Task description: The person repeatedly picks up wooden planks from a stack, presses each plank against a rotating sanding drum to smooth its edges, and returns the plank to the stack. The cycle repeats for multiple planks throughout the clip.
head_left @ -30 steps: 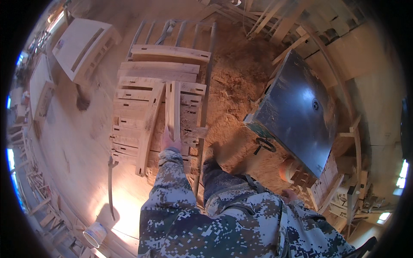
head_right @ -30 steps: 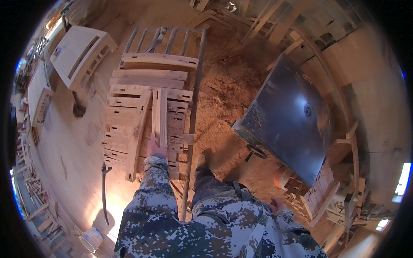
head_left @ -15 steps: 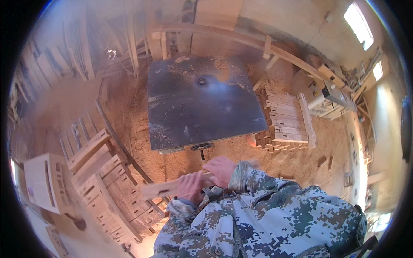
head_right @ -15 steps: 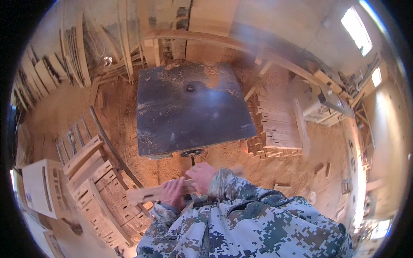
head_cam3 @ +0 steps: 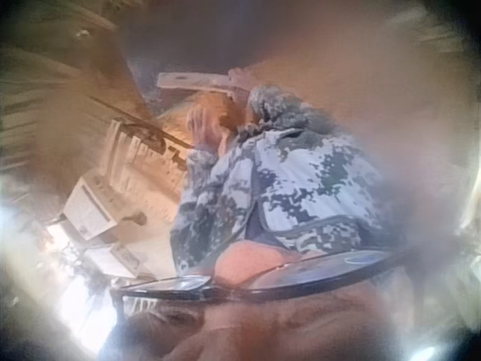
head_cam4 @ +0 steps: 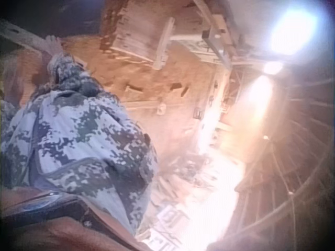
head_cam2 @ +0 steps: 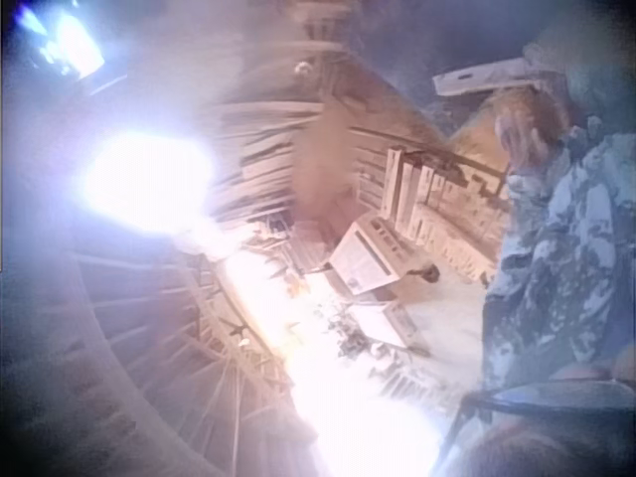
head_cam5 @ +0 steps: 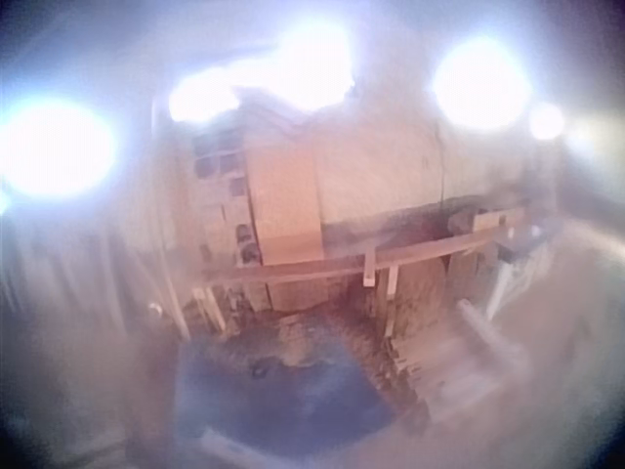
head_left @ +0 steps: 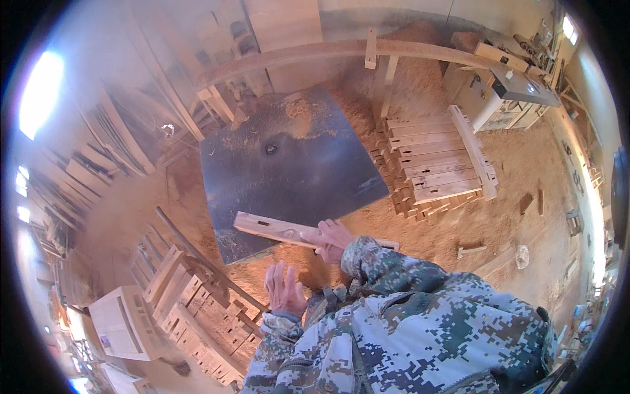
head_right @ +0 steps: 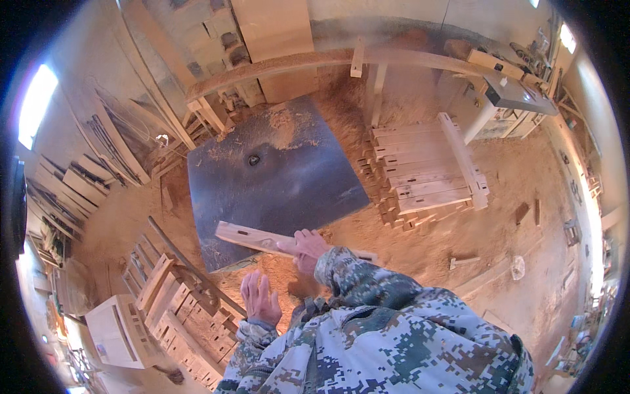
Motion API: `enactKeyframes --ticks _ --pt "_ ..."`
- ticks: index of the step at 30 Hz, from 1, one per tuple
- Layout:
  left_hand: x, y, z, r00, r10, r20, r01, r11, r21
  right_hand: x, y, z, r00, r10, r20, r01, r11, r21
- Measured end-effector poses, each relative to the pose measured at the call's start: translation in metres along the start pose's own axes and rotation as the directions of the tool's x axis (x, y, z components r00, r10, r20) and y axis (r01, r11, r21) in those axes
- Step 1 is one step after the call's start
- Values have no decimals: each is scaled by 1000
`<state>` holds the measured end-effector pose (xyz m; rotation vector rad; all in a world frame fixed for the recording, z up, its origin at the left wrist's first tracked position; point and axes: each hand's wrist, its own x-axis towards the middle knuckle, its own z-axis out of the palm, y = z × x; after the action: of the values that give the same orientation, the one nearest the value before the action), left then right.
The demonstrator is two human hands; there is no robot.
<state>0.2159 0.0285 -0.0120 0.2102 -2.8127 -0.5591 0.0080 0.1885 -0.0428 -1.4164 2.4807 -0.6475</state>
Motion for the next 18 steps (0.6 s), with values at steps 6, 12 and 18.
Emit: enactKeyframes --ticks 6,12,18 --pt "-101 -40 1 951 -276 141 286 957 -55 31 65 -27 988 147 -46 -152 974 -166" --pt "-162 -79 21 867 -398 300 431 901 -51 48 177 -98 769 553 -319 -608 787 -103" --pt "-56 -121 24 960 -261 96 277 933 -229 18 151 -82 818 445 -365 -532 827 -183"
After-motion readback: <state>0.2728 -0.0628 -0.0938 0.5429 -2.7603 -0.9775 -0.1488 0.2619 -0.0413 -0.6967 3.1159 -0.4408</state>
